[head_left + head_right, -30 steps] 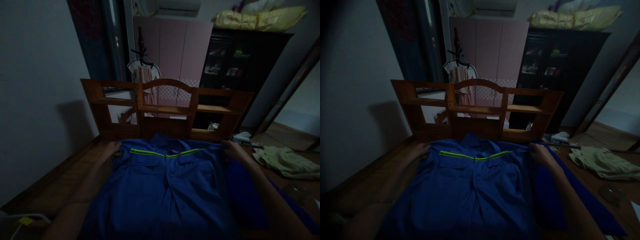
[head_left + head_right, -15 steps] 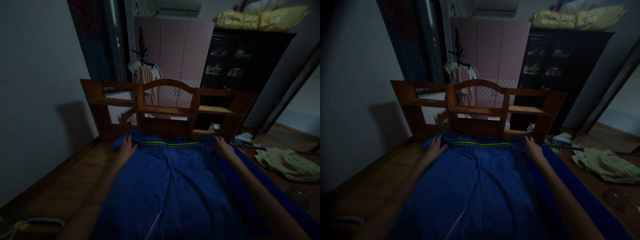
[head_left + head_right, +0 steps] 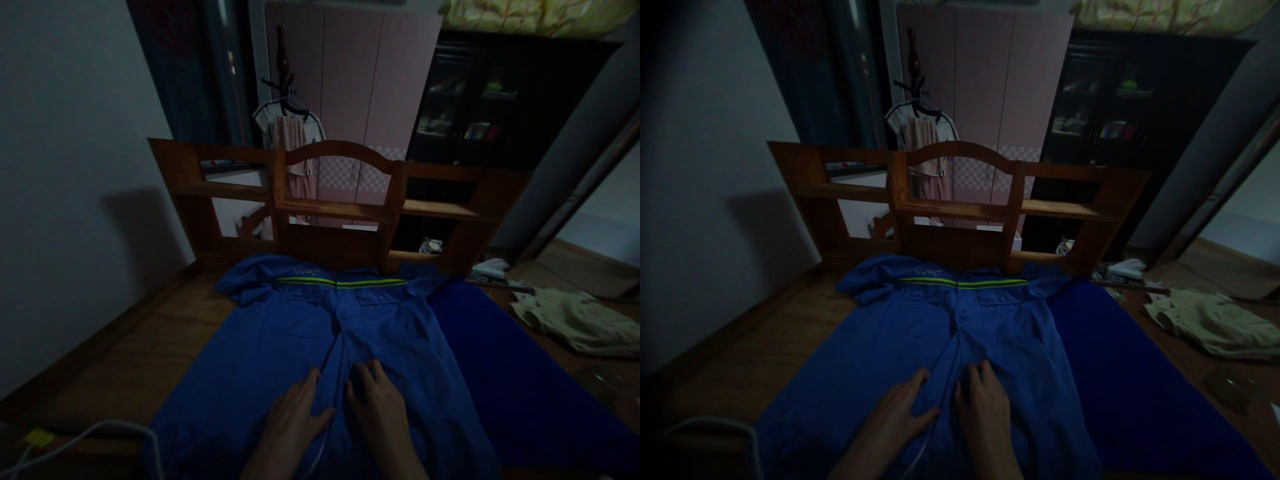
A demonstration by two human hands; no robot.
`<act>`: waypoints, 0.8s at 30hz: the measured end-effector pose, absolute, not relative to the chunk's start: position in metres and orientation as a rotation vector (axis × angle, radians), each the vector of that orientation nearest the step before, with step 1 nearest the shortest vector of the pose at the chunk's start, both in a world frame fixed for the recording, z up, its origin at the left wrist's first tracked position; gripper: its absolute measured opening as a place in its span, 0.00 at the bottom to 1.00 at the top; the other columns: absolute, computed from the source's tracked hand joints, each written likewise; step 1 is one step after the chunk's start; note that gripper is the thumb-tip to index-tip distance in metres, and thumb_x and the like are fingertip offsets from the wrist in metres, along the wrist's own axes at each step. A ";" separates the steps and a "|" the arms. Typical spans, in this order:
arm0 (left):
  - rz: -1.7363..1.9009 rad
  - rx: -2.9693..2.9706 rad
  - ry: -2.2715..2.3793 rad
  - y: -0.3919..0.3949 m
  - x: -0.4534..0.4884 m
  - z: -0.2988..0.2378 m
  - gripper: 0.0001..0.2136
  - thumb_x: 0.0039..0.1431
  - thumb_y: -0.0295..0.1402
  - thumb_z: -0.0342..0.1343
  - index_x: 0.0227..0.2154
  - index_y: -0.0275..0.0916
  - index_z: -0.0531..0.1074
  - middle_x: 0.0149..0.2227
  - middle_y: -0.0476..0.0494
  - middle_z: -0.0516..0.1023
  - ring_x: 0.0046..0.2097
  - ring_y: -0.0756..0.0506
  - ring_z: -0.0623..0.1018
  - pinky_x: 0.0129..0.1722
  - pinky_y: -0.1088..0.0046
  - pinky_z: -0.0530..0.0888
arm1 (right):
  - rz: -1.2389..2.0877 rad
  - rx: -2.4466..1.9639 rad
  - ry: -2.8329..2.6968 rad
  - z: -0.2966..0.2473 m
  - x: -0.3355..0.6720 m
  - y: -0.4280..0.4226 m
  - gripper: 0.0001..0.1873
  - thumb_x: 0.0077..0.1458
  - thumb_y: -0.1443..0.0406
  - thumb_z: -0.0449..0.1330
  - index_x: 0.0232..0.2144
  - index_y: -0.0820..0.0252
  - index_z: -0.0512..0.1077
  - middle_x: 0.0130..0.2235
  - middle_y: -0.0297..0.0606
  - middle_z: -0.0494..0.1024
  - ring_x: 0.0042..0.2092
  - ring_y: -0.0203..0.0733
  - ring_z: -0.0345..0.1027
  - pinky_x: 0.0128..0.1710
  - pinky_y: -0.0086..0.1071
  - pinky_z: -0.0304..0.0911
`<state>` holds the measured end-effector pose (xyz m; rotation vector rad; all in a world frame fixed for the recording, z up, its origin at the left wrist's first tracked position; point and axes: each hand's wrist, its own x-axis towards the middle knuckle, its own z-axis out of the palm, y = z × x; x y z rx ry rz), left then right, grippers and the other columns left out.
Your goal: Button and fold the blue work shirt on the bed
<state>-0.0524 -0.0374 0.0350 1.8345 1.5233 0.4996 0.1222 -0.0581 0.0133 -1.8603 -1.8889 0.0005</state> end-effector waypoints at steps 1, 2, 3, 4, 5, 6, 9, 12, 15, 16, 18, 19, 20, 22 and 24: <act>0.504 1.813 1.469 -0.042 -0.053 0.041 0.22 0.46 0.39 0.60 0.46 0.44 0.70 0.45 0.36 0.75 0.48 0.36 0.73 0.48 0.62 0.67 | 0.013 -1.885 -1.890 0.013 0.123 -0.055 0.13 0.57 0.64 0.55 0.45 0.57 0.69 0.41 0.43 0.70 0.37 0.45 0.70 0.34 0.34 0.66; 0.513 1.798 1.388 -0.048 -0.053 0.048 0.20 0.48 0.41 0.59 0.46 0.45 0.71 0.43 0.38 0.76 0.46 0.37 0.74 0.47 0.63 0.68 | 0.029 -1.898 -1.899 0.015 0.125 -0.053 0.12 0.58 0.64 0.54 0.44 0.56 0.69 0.42 0.43 0.70 0.35 0.44 0.70 0.32 0.32 0.65; 0.519 1.770 1.289 -0.053 -0.053 0.055 0.18 0.50 0.43 0.56 0.45 0.46 0.72 0.42 0.40 0.76 0.44 0.39 0.74 0.45 0.65 0.70 | 0.046 -1.900 -1.908 0.016 0.126 -0.052 0.11 0.58 0.65 0.53 0.44 0.56 0.70 0.42 0.42 0.70 0.34 0.42 0.71 0.31 0.31 0.64; 0.522 1.718 1.185 -0.057 -0.053 0.060 0.16 0.54 0.45 0.53 0.44 0.47 0.73 0.41 0.41 0.76 0.43 0.41 0.74 0.43 0.66 0.71 | 0.062 -1.890 -1.913 0.018 0.128 -0.052 0.11 0.59 0.65 0.53 0.44 0.56 0.70 0.43 0.42 0.70 0.34 0.41 0.71 0.30 0.29 0.64; 0.518 1.643 1.088 -0.060 -0.053 0.064 0.16 0.56 0.46 0.50 0.43 0.47 0.73 0.41 0.41 0.75 0.43 0.42 0.75 0.39 0.68 0.73 | 0.083 -1.868 -1.913 0.020 0.129 -0.052 0.12 0.59 0.65 0.52 0.44 0.55 0.71 0.43 0.42 0.70 0.34 0.40 0.71 0.31 0.29 0.63; 0.508 1.555 1.003 -0.061 -0.052 0.064 0.17 0.58 0.47 0.47 0.42 0.46 0.73 0.41 0.41 0.75 0.43 0.42 0.75 0.35 0.69 0.75 | 0.113 -1.835 -1.910 0.022 0.131 -0.052 0.13 0.60 0.66 0.51 0.45 0.55 0.71 0.42 0.41 0.70 0.35 0.40 0.71 0.32 0.28 0.63; 0.498 1.341 0.887 -0.050 -0.043 0.051 0.19 0.58 0.48 0.45 0.43 0.42 0.72 0.38 0.40 0.74 0.39 0.42 0.77 0.24 0.72 0.75 | 0.269 -1.695 -1.866 0.023 0.139 -0.051 0.16 0.62 0.65 0.48 0.46 0.57 0.72 0.38 0.41 0.71 0.35 0.39 0.69 0.36 0.29 0.63; 0.602 1.361 1.064 -0.025 -0.029 0.027 0.19 0.57 0.45 0.46 0.46 0.39 0.68 0.33 0.42 0.74 0.23 0.47 0.75 0.17 0.75 0.70 | 0.488 -1.558 -1.737 0.022 0.151 -0.048 0.17 0.62 0.63 0.49 0.46 0.60 0.74 0.33 0.39 0.71 0.32 0.38 0.67 0.33 0.28 0.62; 0.804 1.600 1.302 -0.004 -0.014 0.011 0.15 0.56 0.38 0.50 0.44 0.39 0.69 0.33 0.43 0.73 0.22 0.50 0.72 0.21 0.74 0.69 | 0.674 -1.459 -1.595 0.022 0.164 -0.043 0.18 0.59 0.59 0.53 0.46 0.60 0.74 0.30 0.37 0.69 0.28 0.36 0.64 0.27 0.27 0.60; 0.861 1.705 1.338 0.000 -0.010 0.010 0.13 0.54 0.35 0.51 0.42 0.39 0.71 0.34 0.43 0.73 0.26 0.49 0.74 0.26 0.73 0.70 | 0.735 -1.423 -1.574 0.023 0.168 -0.042 0.18 0.59 0.57 0.54 0.46 0.61 0.74 0.30 0.37 0.70 0.28 0.36 0.63 0.26 0.26 0.60; 0.899 1.883 1.367 0.003 -0.004 0.010 0.09 0.52 0.30 0.53 0.37 0.40 0.72 0.37 0.42 0.73 0.35 0.46 0.75 0.36 0.71 0.70 | 0.863 -1.346 -1.578 0.027 0.174 -0.041 0.19 0.58 0.56 0.55 0.45 0.60 0.74 0.34 0.38 0.71 0.27 0.34 0.63 0.25 0.26 0.60; 0.876 1.939 1.375 0.003 -0.002 0.011 0.08 0.52 0.28 0.52 0.35 0.40 0.72 0.37 0.42 0.73 0.38 0.45 0.74 0.38 0.70 0.69 | 0.915 -1.314 -1.595 0.030 0.175 -0.041 0.19 0.58 0.56 0.55 0.45 0.60 0.75 0.36 0.38 0.71 0.26 0.33 0.63 0.25 0.26 0.60; 0.844 1.971 1.387 0.003 0.000 0.012 0.07 0.52 0.27 0.52 0.34 0.40 0.72 0.38 0.42 0.72 0.40 0.44 0.74 0.40 0.69 0.69 | 0.945 -1.289 -1.619 0.033 0.176 -0.042 0.18 0.58 0.56 0.55 0.45 0.60 0.75 0.37 0.39 0.71 0.26 0.32 0.63 0.25 0.25 0.60; 0.796 1.987 1.407 0.002 0.002 0.013 0.07 0.52 0.26 0.51 0.32 0.40 0.71 0.38 0.41 0.72 0.41 0.43 0.73 0.41 0.68 0.68 | 0.944 -1.268 -1.682 0.038 0.173 -0.042 0.16 0.58 0.58 0.55 0.44 0.58 0.75 0.38 0.39 0.72 0.28 0.34 0.65 0.26 0.25 0.61; 0.797 1.969 1.390 0.001 0.002 0.013 0.07 0.51 0.24 0.50 0.32 0.40 0.69 0.38 0.41 0.73 0.42 0.43 0.73 0.42 0.68 0.67 | 0.874 -1.269 -1.744 0.043 0.166 -0.041 0.14 0.58 0.61 0.55 0.43 0.57 0.76 0.36 0.38 0.73 0.32 0.36 0.68 0.30 0.26 0.63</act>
